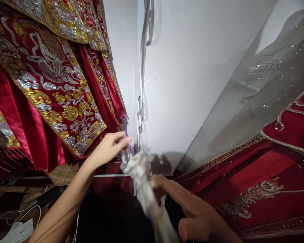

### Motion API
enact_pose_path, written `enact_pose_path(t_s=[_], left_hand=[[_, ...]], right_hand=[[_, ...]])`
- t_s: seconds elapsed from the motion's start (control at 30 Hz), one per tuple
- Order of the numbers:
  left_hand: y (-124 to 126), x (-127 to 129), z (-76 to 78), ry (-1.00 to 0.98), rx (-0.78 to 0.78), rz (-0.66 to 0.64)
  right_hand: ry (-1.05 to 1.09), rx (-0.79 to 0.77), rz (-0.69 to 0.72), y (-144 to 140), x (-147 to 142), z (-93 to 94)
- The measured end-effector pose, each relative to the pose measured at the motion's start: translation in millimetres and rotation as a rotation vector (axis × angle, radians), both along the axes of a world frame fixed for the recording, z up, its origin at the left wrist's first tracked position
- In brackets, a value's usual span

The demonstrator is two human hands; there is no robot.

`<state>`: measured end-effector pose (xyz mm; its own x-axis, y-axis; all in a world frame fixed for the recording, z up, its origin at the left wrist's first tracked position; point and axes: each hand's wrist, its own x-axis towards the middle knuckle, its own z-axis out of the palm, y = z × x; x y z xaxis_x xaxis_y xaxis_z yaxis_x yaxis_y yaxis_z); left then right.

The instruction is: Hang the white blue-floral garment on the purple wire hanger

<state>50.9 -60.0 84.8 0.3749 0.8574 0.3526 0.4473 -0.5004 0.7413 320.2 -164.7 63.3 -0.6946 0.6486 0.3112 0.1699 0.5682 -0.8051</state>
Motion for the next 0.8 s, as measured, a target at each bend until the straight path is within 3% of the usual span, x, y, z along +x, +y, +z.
enact_pose_path(t_s=[0.03, 0.1, 0.17, 0.27, 0.33, 0.43, 0.5, 0.6, 0.67, 0.73, 0.8], left_hand=[[-3, -3, -3.8, -0.036, -0.013, 0.004], [-8, -6, -9.6, -0.170, -0.024, -0.012], [-9, -6, -12.1, -0.330, -0.067, -0.114], [-3, -1, -9.8, -0.539, -0.153, -0.304], [2, 3, -6.6, -0.642, -0.186, -0.347], [5, 7, -2.7, -0.732, -0.257, -0.322], [3, 6, -1.5, -0.741, -0.299, -0.280], [1, 0, -3.4, -0.765, -0.326, -0.217], [7, -8, -8.9, -0.789, -0.362, -0.182], [19, -17, -18.5, -0.759, -0.391, -0.149], [33, -26, -31.6, -0.616, -0.285, -0.053]], right_hand=[[0.005, -0.001, 0.013, 9, -1, -4.5], [-0.033, 0.072, -0.164, 32, -2, -19.1], [-0.096, 0.219, -0.407, 58, -5, -37.4], [-0.053, 0.345, -0.548, 93, -11, -56.3], [0.073, 0.294, -0.655, 109, -11, -56.0], [0.203, 0.179, -0.832, 123, -3, -38.6], [0.170, 0.041, -0.791, 127, 5, -24.1], [0.117, -0.374, -0.503, 126, 14, -11.6], [0.191, -0.591, -0.367, 123, 16, -10.1], [0.348, -0.655, -0.375, 121, 16, -9.3], [0.512, -0.634, -0.475, 123, 16, -5.0]])
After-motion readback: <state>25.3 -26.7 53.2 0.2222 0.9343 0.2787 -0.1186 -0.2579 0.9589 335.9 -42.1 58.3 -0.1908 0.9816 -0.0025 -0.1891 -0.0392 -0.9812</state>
